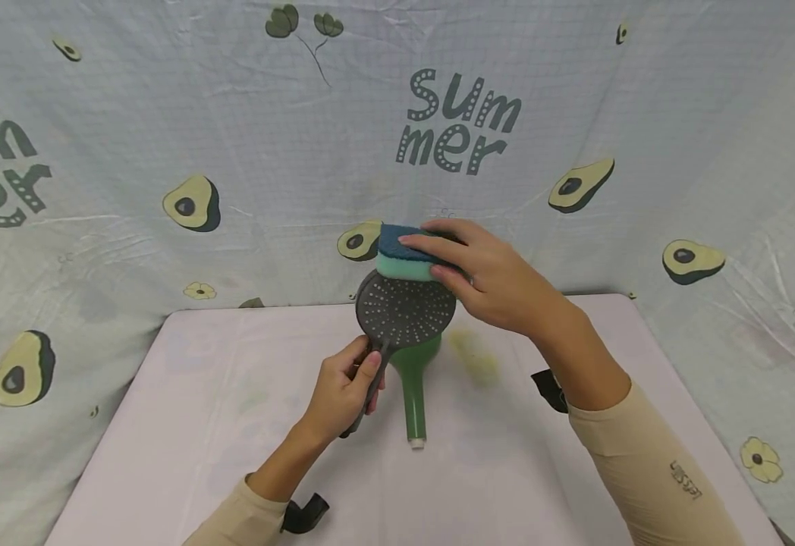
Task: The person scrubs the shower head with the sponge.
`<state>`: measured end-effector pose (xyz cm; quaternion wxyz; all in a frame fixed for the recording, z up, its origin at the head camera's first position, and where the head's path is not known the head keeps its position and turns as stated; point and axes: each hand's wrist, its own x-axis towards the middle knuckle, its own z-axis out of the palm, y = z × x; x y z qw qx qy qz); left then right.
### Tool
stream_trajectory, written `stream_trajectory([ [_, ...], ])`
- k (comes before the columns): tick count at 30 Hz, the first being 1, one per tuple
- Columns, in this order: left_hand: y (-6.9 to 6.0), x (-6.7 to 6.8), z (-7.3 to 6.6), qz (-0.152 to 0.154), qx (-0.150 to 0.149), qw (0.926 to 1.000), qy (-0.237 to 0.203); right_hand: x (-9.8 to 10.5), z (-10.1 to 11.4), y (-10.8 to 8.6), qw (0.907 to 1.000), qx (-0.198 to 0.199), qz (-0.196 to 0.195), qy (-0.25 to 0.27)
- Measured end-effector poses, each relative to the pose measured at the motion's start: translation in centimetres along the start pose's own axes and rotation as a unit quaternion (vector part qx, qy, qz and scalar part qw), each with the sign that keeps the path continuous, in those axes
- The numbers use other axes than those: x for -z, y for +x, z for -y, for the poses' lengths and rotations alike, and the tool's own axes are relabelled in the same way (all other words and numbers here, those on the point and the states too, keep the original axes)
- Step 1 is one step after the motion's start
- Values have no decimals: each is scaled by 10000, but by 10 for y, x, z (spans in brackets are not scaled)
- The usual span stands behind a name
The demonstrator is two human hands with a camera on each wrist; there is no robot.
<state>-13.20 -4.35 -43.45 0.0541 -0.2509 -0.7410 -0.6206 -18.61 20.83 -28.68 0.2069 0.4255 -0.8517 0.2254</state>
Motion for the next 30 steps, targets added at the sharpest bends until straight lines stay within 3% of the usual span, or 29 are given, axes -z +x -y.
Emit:
stream_trajectory([
  [5, -1, 0, 0, 15, 32, 9995, 326, -6, 14, 13, 9916, 878, 156, -935],
  [9, -1, -1, 0, 48, 95, 9993, 347, -12, 20, 15, 9862, 1101, 255, -1210],
  [12, -1, -2, 2, 12, -109, 9992, 394, -12, 18, 11, 9919, 862, 229, -903],
  [16, 0, -2, 5, -98, -592, 9979, 252, -8, 12, -3, 9994, 308, -87, -103],
  [19, -1, 0, 10, -160, -992, 9949, 38, -11, 9, -17, 9980, 56, -433, 461],
  [22, -1, 2, 12, -261, -1284, 9912, -173, -18, 8, -31, 9906, -134, -843, 1065],
  [26, 1, 7, 11, -380, -1422, 9884, -387, -26, 8, -47, 9807, -511, -1160, 1490],
  [30, 3, 13, 8, -423, -1362, 9895, -220, -28, 7, -54, 9831, -690, -1059, 1326],
])
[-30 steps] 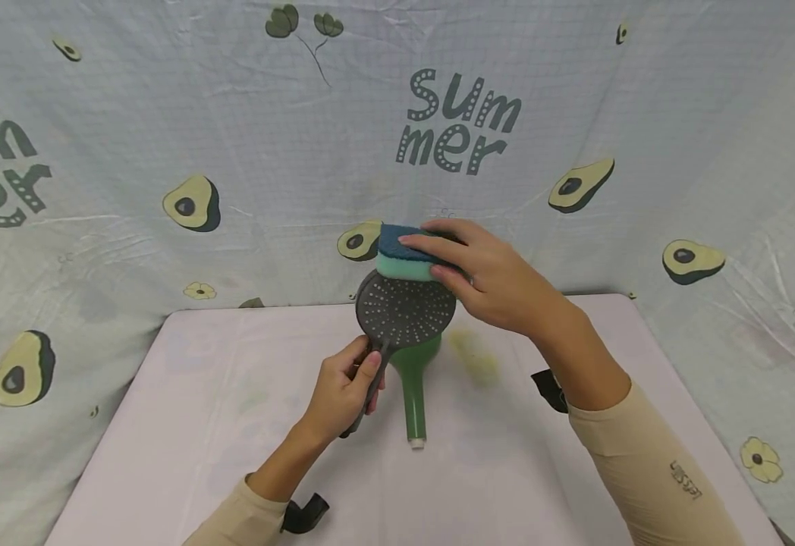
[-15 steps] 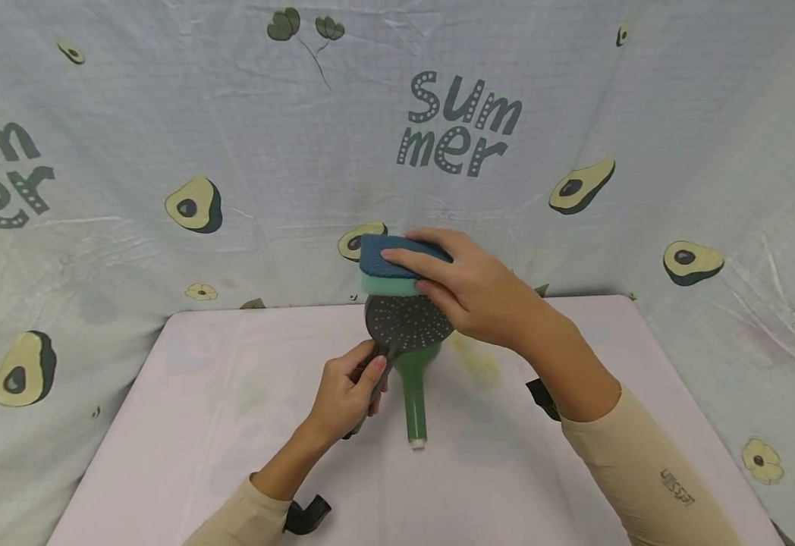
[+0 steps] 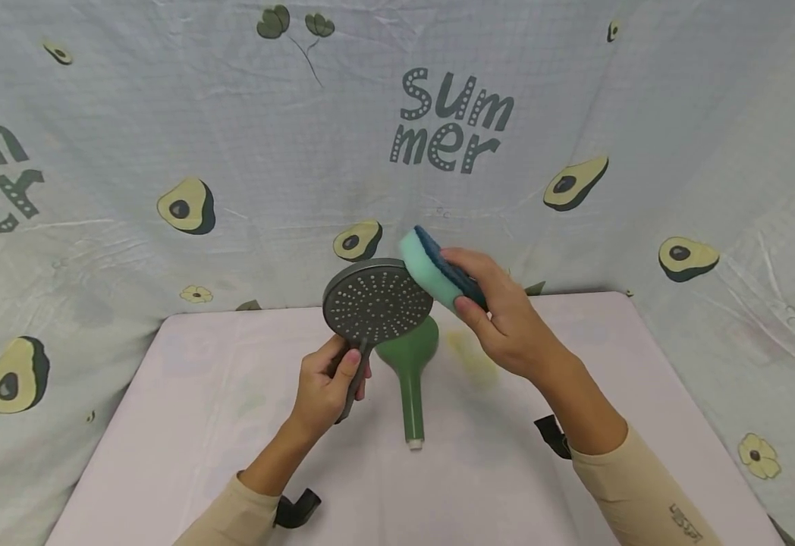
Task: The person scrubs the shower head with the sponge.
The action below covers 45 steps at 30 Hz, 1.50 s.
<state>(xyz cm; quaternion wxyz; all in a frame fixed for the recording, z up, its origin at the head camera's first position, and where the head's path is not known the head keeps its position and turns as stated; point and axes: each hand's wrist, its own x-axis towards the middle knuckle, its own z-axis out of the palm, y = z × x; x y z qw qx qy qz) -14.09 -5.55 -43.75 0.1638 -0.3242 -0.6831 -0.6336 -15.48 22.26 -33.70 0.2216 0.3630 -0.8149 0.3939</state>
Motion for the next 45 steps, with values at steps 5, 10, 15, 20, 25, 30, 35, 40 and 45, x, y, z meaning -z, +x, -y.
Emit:
stream_trajectory([
  [5, 0, 8, -2, 20, 125, 9990, 419, 5, -1, 7, 9972, 411, 121, -605],
  [10, 0, 14, -1, 29, 220, 9967, 780, 9, 4, 20, 9886, 910, 244, -1175],
  [15, 2, 20, -5, 213, 245, 9844, 1728, 8, 11, 31, 9732, 1468, 478, -1703],
  [20, 7, 26, -8, 420, 106, 9568, 2876, 3, 14, 37, 9552, 1927, 900, -2058],
  [25, 12, 24, -13, 694, 342, 9361, 3432, -14, 16, 32, 9347, 2137, 1198, -2575],
  [30, 16, 17, -15, 757, 778, 9358, 3354, -32, 15, 22, 9057, 2436, 1220, -3247],
  [35, 20, 14, -18, 862, 1281, 9354, 3180, -29, 6, 19, 9029, 2306, 1165, -3436],
  [40, 23, 16, -22, 974, 1881, 9392, 2702, -12, -7, 24, 9237, 2000, 949, -3128],
  [45, 24, 17, -25, 1057, 2175, 9373, 2512, -11, -15, 27, 9234, 2180, 951, -3013],
])
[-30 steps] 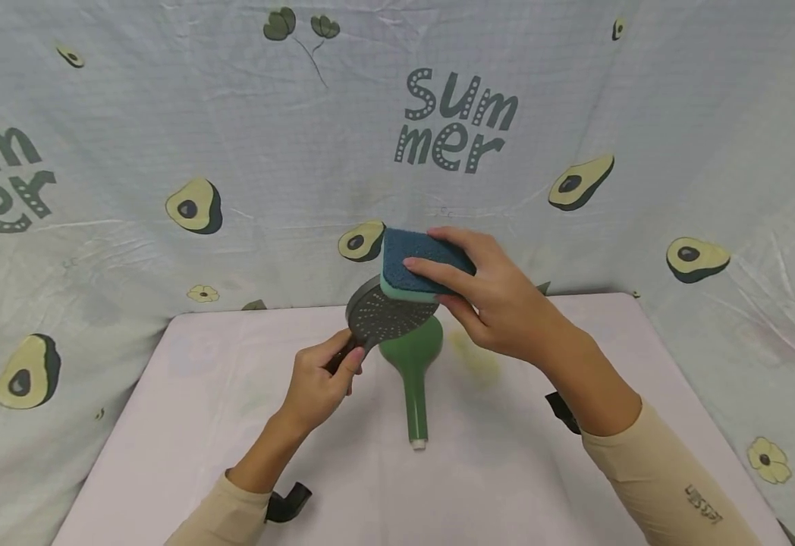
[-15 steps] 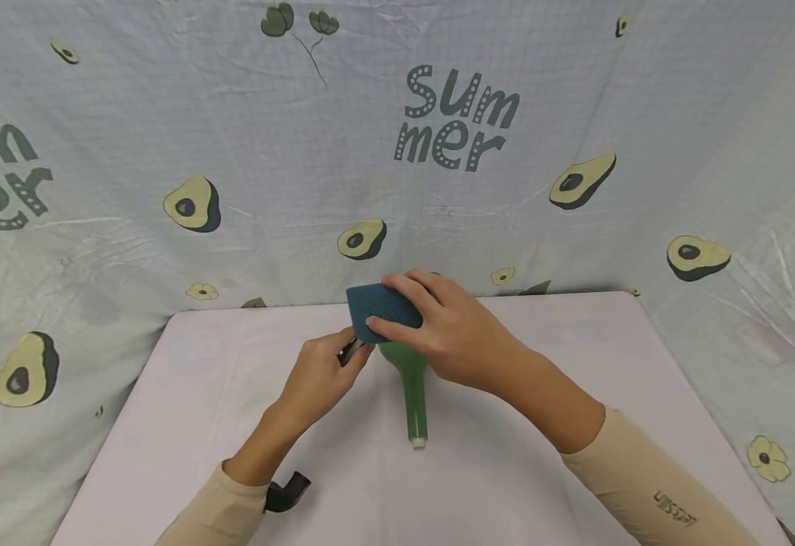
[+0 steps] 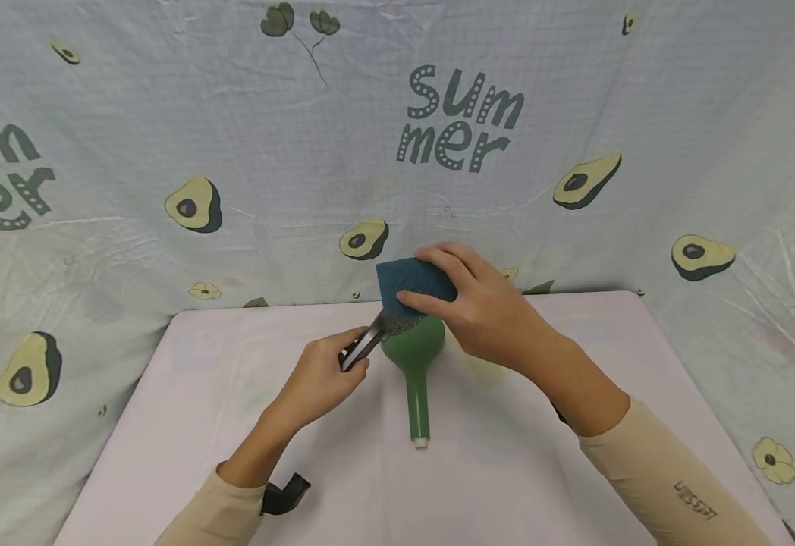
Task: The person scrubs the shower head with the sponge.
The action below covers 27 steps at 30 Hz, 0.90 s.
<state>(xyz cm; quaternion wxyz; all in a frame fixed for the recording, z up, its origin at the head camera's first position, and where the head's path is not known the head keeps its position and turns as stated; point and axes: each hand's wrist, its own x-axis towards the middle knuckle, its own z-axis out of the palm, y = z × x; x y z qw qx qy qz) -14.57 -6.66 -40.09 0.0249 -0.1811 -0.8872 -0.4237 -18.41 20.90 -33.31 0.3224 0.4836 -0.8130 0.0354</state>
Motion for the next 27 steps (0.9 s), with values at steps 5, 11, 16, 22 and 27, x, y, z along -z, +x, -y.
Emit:
stream_trajectory([
  [5, -1, -1, 1, -118, 170, 9998, 14, -12, 15, 4, 9982, 487, 97, -335],
  [11, -2, -1, 2, -391, 178, 9991, -62, -31, 35, 6, 9959, 656, 277, -555],
  [16, -2, -2, 3, -473, 132, 9988, -45, -31, 39, 5, 9961, 656, 352, -482],
  [22, -2, -1, -2, -486, 34, 9986, -213, -12, 31, 10, 9927, 717, 174, -953],
  [27, -2, -2, -2, -538, -111, 9984, -158, -19, 38, 10, 9932, 706, 293, -872],
])
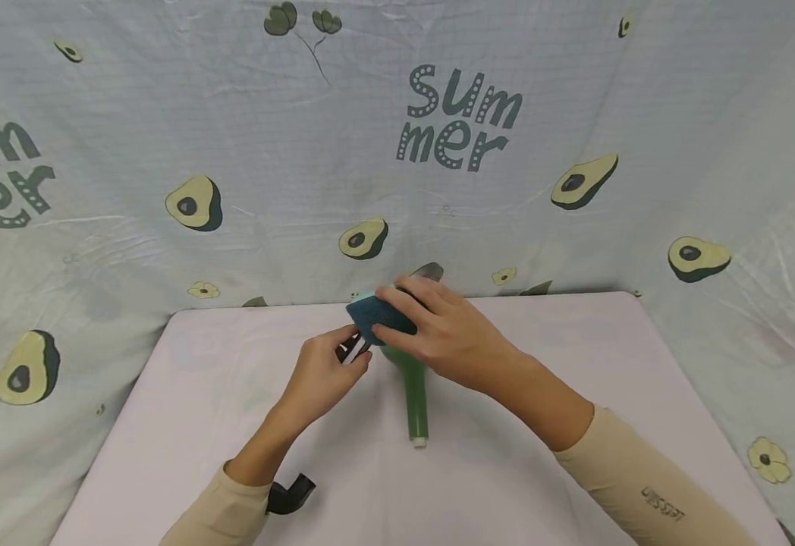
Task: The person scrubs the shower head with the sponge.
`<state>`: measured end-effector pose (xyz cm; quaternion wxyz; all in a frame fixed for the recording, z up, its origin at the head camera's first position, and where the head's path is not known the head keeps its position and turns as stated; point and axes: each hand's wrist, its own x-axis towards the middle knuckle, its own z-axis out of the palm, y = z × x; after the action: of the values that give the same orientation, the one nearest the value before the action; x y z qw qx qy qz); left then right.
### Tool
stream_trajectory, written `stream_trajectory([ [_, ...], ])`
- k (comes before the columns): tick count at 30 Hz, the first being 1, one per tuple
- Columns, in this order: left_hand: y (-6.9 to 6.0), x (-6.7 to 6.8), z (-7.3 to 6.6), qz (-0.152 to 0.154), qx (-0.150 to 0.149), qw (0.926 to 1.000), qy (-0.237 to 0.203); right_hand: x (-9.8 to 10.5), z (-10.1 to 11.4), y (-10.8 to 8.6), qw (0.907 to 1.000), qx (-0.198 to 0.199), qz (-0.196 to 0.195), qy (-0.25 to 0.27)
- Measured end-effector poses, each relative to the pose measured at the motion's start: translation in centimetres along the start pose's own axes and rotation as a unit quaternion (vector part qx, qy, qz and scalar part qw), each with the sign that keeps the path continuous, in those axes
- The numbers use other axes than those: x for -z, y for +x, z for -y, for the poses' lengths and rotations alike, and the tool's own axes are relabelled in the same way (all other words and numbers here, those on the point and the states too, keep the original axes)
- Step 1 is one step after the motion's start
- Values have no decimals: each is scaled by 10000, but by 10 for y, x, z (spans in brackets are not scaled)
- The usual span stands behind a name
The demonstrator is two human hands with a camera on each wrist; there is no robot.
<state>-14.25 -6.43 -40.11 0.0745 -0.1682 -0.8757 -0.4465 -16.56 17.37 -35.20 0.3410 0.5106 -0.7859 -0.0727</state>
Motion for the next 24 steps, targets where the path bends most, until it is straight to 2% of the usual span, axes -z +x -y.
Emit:
stream_trajectory([
  [7, -3, -1, 5, 9, 20, 10000, 42, -9, 17, -3, 9956, -316, 173, 864],
  [11, -4, -7, 12, 348, 61, 9992, -167, 0, 14, -3, 9907, -592, 206, 1209],
  [14, -5, -11, 15, 704, 301, 9945, -711, 11, 7, -6, 9873, -799, -7, 1373],
  [17, -6, -14, 18, 921, 577, 9834, -1452, 21, -1, -12, 9827, -1009, -301, 1524],
  [20, -5, -17, 23, 1078, 581, 9703, -2085, 26, -6, -20, 9787, -1198, -413, 1615],
  [24, -4, -19, 29, 1459, 514, 9441, -2912, 26, -10, -31, 9754, -1362, -472, 1669],
])
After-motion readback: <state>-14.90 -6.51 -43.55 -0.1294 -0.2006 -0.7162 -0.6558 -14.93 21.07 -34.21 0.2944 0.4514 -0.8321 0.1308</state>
